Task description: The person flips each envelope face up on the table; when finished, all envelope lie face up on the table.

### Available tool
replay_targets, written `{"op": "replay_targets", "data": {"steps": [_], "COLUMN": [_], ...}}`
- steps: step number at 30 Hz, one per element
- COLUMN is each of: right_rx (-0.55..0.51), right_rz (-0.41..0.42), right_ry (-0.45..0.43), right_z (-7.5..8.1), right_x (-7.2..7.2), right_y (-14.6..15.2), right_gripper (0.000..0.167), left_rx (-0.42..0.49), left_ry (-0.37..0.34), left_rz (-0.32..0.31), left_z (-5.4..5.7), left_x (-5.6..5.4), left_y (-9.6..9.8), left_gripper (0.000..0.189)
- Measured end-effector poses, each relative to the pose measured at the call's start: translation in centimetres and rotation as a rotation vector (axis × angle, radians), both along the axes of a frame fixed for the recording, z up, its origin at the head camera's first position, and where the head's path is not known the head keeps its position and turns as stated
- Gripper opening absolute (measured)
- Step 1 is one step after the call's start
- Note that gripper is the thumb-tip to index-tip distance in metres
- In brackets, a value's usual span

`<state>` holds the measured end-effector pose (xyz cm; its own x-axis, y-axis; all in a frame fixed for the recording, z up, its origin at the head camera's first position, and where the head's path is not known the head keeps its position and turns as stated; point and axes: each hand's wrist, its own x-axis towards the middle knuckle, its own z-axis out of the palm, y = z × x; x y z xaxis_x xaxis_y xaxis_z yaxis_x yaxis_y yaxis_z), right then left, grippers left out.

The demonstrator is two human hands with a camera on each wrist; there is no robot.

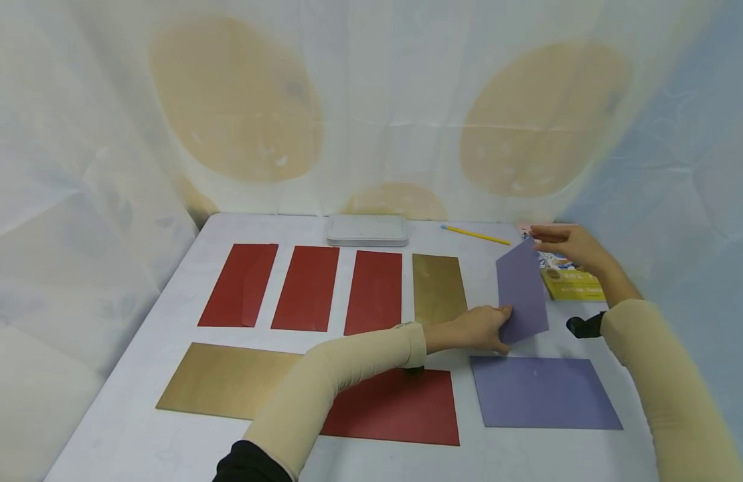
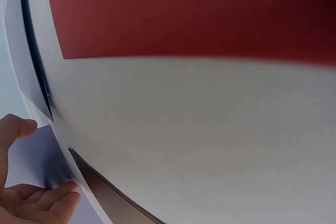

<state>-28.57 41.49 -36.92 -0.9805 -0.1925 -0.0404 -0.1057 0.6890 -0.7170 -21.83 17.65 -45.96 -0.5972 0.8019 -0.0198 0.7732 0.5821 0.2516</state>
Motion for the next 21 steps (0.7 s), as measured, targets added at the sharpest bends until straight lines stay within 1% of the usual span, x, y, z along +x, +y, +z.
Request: {"op": "replay_targets", "data": {"steps": [3, 5, 9, 12, 16, 19, 21], "right_rx": [0.021, 0.029, -0.012, -0.024, -0.001, -0.016, -0.024], "right_rz": [-0.034, -0.057, -0.074, -0.086, -0.115, -0.123, -0.126], "right_ry": [0.017, 0.041, 0.107, 0.135, 0.120, 0.115, 0.121], "right_z": [0.0, -0.2, -0.8, -1.4, -1.8, -2.0, -2.1], "right_x": [0.1, 0.2, -0.1, -0.4, -0.8, -1.0, -1.1], "right_y": [-0.6, -1.1, -1.9, -2.4, -3.1, -3.6, -3.9], "right_gripper": [0.059, 0.060, 0.060, 0.062, 0.067, 0.067, 0.066], "left_rx": [0.042, 0.066, 0.089, 0.106, 0.152, 0.218, 0.282], "left_ry": [-0.036, -0.047, -0.060, -0.074, -0.041, -0.006, -0.005], "left_rz": [-0.016, -0.029, -0.037, -0.032, -0.015, 0.003, 0.003], "left_z": [0.0, -0.1, -0.3, -0.4, -0.5, -0.4, -0.1], "left_x": [-0.2, -0.3, -0.6, -0.7, -0.8, -0.9, -1.0], "left_y": [-0.1, -0.2, -0.4, -0.7, -1.3, -1.9, -2.4], "left_gripper": [0.086, 0.085, 0.085, 0.085, 0.087, 0.093, 0.096]}}
